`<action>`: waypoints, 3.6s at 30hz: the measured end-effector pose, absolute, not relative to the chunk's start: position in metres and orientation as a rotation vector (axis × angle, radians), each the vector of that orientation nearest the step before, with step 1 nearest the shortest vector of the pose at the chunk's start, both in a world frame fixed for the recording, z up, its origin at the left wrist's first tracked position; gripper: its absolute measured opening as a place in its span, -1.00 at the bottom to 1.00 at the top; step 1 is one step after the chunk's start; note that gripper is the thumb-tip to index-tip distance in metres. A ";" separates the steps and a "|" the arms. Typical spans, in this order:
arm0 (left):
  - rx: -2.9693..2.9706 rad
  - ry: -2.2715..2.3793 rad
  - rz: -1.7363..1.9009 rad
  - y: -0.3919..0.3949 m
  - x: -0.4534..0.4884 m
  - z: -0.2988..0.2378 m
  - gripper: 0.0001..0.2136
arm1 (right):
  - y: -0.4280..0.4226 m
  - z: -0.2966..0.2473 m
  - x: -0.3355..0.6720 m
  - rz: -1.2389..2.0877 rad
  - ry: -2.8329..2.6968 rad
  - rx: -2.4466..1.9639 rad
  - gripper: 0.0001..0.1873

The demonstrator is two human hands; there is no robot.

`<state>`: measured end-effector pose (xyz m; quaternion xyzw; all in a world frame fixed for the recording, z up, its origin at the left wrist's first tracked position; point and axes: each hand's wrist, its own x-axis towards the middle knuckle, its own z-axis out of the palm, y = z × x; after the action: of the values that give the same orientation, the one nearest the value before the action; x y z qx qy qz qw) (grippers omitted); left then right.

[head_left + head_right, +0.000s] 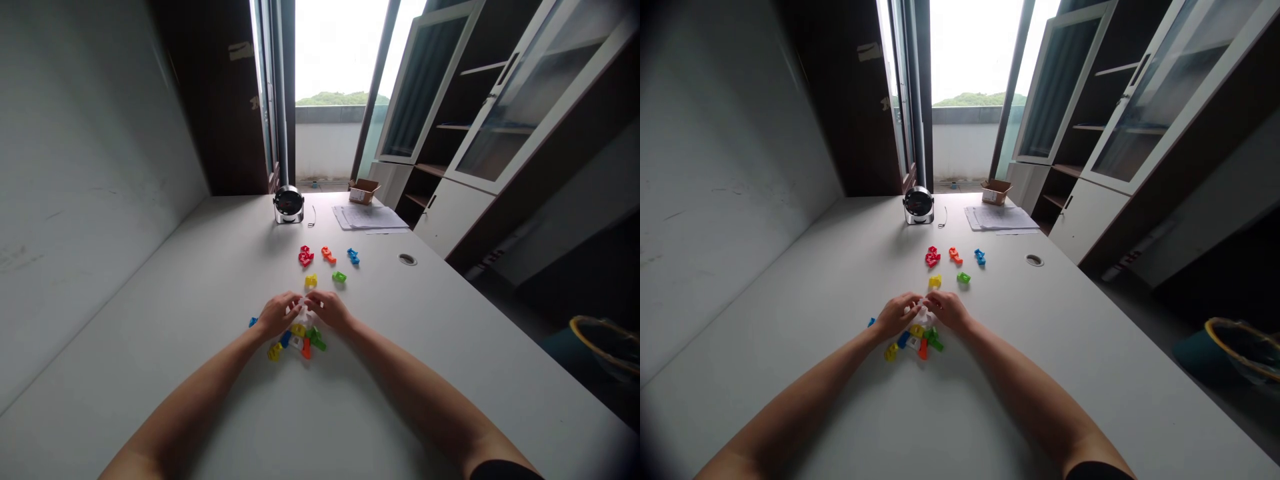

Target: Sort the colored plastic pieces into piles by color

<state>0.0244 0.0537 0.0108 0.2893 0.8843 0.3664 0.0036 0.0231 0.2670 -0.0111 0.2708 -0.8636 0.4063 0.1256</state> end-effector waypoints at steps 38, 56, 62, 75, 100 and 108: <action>0.718 2.565 1.409 0.058 0.026 0.014 -0.54 | 0.270 -0.005 0.026 0.939 -2.445 0.859 -0.83; 0.689 2.551 1.431 0.057 0.026 0.010 -0.57 | 0.271 -0.006 0.024 0.870 -2.442 0.907 -0.83; 0.646 2.701 1.390 0.057 0.023 0.007 -0.71 | 0.274 -0.012 0.022 0.763 -2.429 0.882 -0.89; 0.758 2.751 1.296 0.056 0.024 0.007 -0.72 | 0.271 -0.008 0.025 0.782 -2.445 0.883 -0.88; 0.820 2.814 1.103 0.053 0.020 0.000 -0.71 | 0.303 -0.008 -0.005 0.792 -2.362 0.436 -0.91; 0.921 2.966 0.898 0.051 0.019 -0.005 -0.73 | 0.385 -0.029 -0.032 0.668 -2.517 -0.407 -0.83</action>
<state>0.0186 0.0514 -0.0048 0.2846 0.9165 0.2775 -0.0455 -0.0318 0.3847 -0.0294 -0.1493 -0.9246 0.2455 0.2500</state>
